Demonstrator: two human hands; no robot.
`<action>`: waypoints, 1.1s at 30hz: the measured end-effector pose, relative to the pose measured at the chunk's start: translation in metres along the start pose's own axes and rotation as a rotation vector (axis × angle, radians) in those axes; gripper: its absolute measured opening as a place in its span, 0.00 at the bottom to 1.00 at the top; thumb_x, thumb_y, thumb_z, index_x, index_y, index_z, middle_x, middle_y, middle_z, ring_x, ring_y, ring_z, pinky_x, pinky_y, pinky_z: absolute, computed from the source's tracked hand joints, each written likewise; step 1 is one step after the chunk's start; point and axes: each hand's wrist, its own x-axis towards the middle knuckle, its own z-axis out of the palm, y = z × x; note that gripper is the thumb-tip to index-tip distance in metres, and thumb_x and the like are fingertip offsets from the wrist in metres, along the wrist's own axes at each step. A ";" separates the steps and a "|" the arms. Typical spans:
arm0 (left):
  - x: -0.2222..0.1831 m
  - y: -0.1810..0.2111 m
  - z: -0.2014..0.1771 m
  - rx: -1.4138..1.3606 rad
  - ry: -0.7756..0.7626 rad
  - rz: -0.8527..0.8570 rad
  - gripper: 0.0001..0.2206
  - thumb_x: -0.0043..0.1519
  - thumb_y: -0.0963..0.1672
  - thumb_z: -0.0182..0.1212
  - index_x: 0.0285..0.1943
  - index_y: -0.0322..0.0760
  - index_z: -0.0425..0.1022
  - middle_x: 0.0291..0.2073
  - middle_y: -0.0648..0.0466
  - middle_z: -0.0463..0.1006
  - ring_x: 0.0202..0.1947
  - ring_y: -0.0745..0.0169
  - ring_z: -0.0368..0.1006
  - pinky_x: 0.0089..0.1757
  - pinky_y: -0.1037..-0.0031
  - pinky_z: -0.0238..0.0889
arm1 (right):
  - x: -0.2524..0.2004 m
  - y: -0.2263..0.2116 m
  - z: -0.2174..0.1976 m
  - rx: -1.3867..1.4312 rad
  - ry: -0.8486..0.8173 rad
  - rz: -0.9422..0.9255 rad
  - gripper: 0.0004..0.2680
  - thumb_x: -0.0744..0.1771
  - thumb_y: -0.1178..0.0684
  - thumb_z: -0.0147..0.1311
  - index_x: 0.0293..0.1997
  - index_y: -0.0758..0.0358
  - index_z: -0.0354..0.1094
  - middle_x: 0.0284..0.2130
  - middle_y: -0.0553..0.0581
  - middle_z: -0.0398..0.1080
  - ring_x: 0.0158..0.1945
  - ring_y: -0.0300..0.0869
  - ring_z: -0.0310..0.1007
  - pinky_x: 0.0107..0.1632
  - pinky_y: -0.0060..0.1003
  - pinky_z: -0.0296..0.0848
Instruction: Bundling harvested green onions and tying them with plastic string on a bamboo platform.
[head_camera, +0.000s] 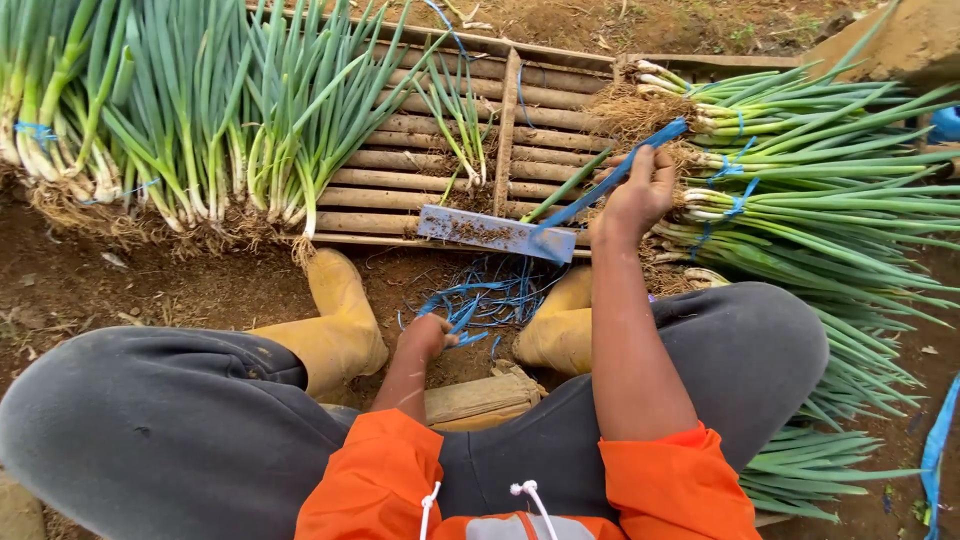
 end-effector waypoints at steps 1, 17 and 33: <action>0.009 0.002 0.009 0.000 -0.001 0.007 0.11 0.59 0.51 0.67 0.50 0.60 0.84 0.51 0.57 0.83 0.59 0.51 0.74 0.61 0.54 0.63 | 0.004 -0.009 0.000 -0.001 0.002 -0.006 0.02 0.70 0.53 0.50 0.43 0.56 0.65 0.23 0.64 0.74 0.19 0.45 0.77 0.22 0.36 0.81; -0.056 0.120 -0.110 -0.431 0.062 0.209 0.35 0.64 0.53 0.63 0.77 0.39 0.56 0.72 0.35 0.52 0.71 0.34 0.52 0.66 0.45 0.50 | -0.081 -0.044 0.041 -0.311 -0.611 0.140 0.06 0.67 0.56 0.64 0.44 0.67 0.75 0.29 0.63 0.77 0.31 0.42 0.78 0.38 0.36 0.81; -0.115 0.163 -0.178 -0.933 0.894 0.824 0.05 0.56 0.43 0.76 0.38 0.42 0.85 0.29 0.53 0.83 0.33 0.68 0.78 0.45 0.72 0.70 | -0.118 -0.035 0.055 -0.382 -0.870 -0.045 0.09 0.67 0.59 0.62 0.52 0.63 0.75 0.36 0.60 0.77 0.37 0.39 0.77 0.41 0.36 0.81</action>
